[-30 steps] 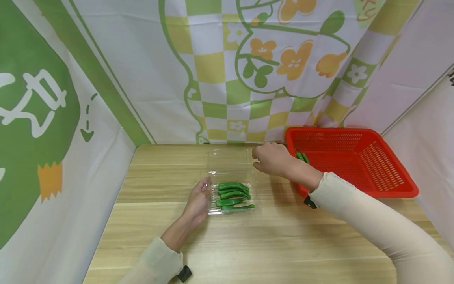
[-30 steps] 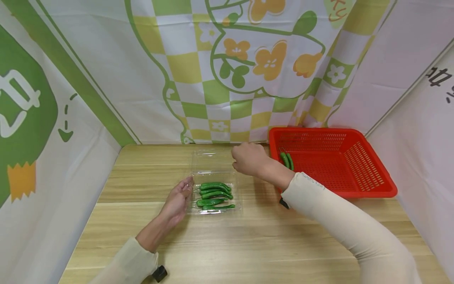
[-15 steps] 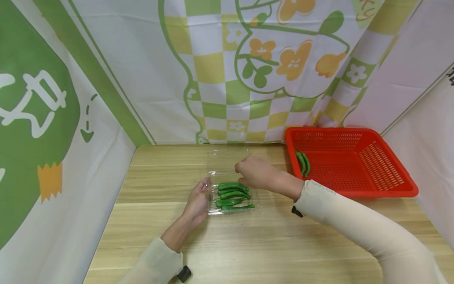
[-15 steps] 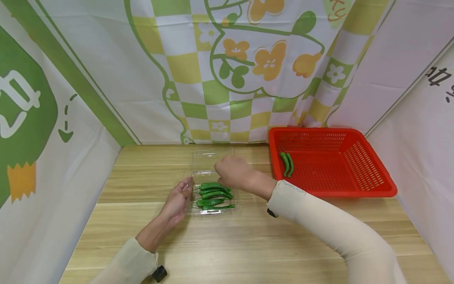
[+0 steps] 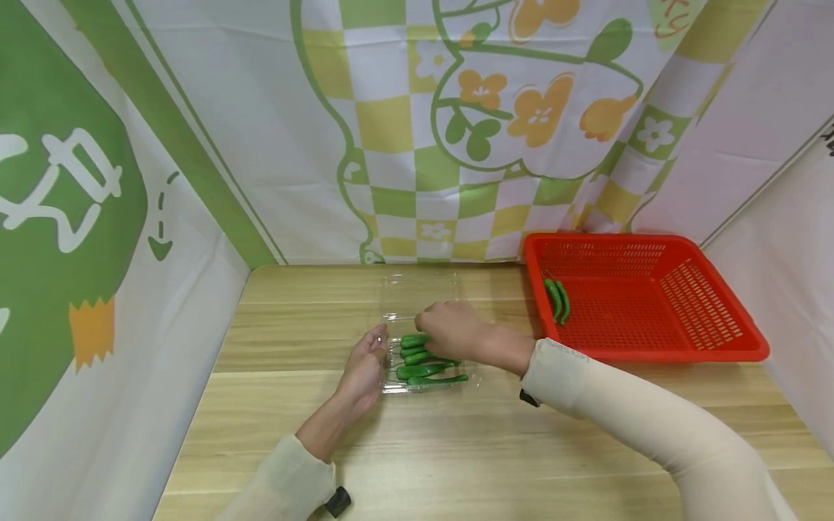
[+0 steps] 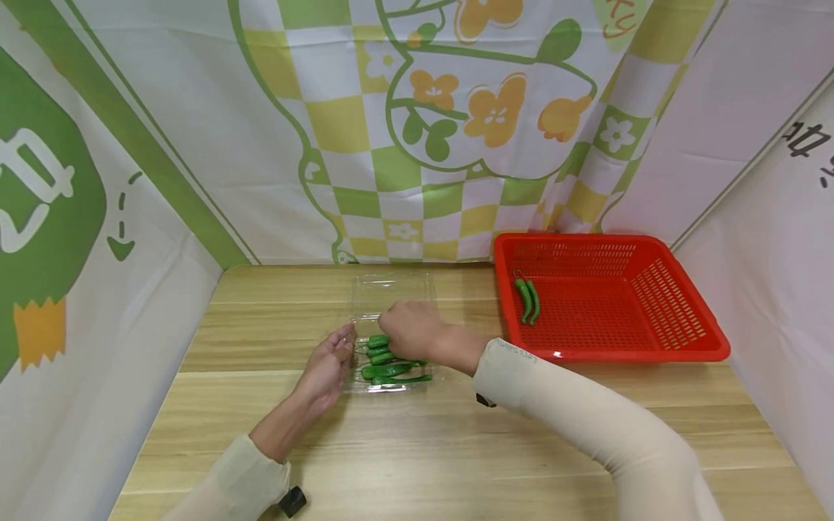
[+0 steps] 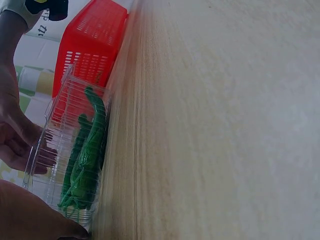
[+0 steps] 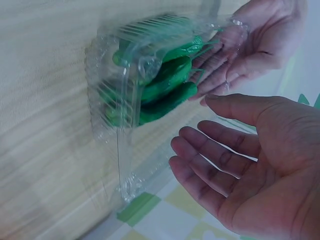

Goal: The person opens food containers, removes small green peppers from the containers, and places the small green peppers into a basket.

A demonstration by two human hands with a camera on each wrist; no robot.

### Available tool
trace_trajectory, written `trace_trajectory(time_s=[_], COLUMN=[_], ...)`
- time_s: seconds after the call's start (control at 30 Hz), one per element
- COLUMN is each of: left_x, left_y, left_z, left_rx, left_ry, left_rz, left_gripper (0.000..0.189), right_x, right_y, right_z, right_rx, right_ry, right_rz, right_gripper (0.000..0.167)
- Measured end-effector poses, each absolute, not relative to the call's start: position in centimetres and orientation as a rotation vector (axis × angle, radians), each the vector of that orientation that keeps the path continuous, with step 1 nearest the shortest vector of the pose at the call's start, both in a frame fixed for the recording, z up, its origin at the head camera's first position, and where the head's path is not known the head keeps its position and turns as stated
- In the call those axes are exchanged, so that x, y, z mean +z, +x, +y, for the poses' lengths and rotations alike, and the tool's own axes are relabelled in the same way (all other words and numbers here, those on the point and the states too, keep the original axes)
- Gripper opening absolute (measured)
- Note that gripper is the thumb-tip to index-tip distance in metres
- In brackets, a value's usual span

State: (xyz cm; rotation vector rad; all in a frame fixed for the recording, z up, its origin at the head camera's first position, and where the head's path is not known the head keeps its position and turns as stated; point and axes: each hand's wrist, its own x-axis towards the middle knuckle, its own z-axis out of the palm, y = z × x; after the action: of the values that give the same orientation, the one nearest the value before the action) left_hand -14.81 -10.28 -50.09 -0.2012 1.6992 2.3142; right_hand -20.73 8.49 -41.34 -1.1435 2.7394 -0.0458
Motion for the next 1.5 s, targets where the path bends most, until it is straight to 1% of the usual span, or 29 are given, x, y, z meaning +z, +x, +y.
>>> trace_trajectory(time_s=[0.13, 0.37, 0.7, 0.97, 1.1, 1.5], left_x=[-50.1, -50.1, -49.9, -49.9, -50.0, -49.9], left_y=[-14.8, -14.7, -14.6, -14.7, -14.7, -14.7], left_z=[-10.3, -10.2, -10.1, -10.2, -10.2, -10.1], left_rx=[2.308, 2.309, 2.305, 2.304, 2.303, 2.309], left_ry=[-0.2, -0.205, -0.211, -0.219, -0.221, -0.214], left_rz=[1.707, 1.706, 1.707, 1.701, 1.707, 1.697], left_gripper=[0.058, 0.058, 0.058, 0.058, 0.058, 0.058], right_x=[-42.1, -43.5, -44.6, -45.4, -45.7, -45.9], right_y=[-20.6, -20.5, -20.0, -19.8, -19.8, -19.7], right_z=[8.1, 7.7, 7.6, 7.4, 7.3, 7.1], right_rx=[-0.012, -0.015, 0.018, 0.031, 0.026, 0.034], right_ry=[-1.168, -1.154, -1.15, -1.125, -1.111, -1.139], right_rz=[2.767, 2.775, 2.813, 2.809, 2.815, 2.797], right_gripper=[0.011, 0.014, 0.005, 0.008, 0.007, 0.01])
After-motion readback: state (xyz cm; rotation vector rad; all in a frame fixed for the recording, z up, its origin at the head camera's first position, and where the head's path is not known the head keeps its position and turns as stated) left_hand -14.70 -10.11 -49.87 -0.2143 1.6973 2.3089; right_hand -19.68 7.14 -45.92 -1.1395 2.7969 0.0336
